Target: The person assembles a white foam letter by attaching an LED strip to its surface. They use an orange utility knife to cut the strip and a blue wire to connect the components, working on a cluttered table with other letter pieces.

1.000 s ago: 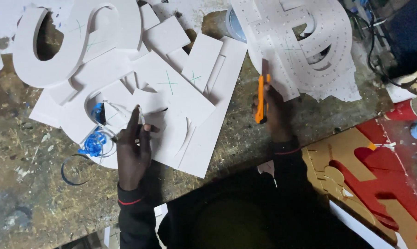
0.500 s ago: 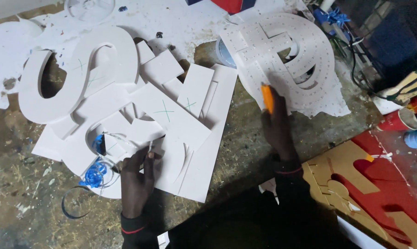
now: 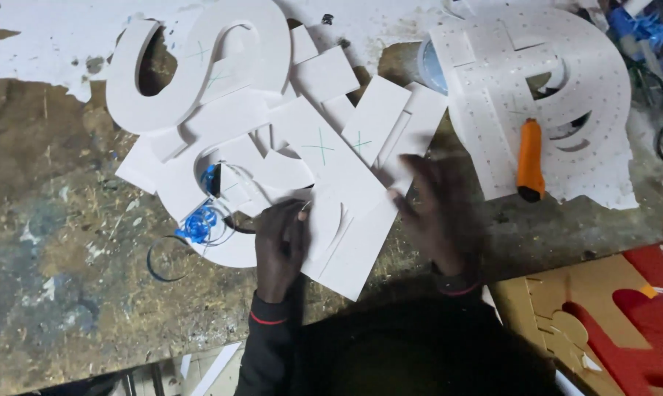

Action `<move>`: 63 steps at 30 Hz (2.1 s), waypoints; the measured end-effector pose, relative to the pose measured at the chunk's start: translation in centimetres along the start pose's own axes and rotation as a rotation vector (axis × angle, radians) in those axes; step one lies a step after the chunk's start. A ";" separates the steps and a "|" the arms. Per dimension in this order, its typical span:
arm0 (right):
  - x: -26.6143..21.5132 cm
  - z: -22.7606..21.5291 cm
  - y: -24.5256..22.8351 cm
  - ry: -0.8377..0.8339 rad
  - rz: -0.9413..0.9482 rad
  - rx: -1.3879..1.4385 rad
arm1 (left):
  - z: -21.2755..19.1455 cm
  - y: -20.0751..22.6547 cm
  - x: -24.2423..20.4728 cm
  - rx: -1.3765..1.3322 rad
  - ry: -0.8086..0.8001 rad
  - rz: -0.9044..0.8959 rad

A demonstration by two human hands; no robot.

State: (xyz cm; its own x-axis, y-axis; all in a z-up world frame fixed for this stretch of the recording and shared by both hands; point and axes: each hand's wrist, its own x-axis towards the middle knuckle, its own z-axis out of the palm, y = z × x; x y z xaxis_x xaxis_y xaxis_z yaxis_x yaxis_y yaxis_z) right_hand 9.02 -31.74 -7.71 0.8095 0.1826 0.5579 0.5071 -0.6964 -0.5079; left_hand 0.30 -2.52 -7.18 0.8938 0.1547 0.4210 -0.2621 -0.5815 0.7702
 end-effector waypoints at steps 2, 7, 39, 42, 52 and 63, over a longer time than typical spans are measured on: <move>-1.0 3.5 -2.7 -0.214 -0.060 0.009 | 0.3 0.7 -0.3 0.024 -0.013 -0.016; 0.7 3.5 -6.5 -0.278 -0.074 -0.148 | 1.4 2.4 -1.0 -0.116 -0.097 -0.047; 5.9 5.3 -2.9 -0.521 -0.525 0.029 | -0.1 0.5 -1.5 -0.347 0.220 -0.315; 1.9 5.7 -4.7 -0.552 -0.587 0.119 | 2.0 0.1 -2.5 -0.120 0.303 -0.063; -1.1 3.5 -4.5 -0.537 -0.659 0.001 | 1.9 0.2 -1.9 -0.038 0.265 0.081; 2.2 6.6 -4.9 -0.460 -0.582 -0.014 | 2.7 1.1 -1.6 -0.018 0.167 0.121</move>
State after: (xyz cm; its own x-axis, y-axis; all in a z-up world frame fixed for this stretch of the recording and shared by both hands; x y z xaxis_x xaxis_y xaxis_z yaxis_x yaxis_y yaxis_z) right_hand 10.28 -23.35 -8.33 0.4547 0.7951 0.4013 0.8906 -0.4065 -0.2037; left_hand -0.47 -5.58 -8.30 0.7832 0.2157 0.5831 -0.3717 -0.5893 0.7173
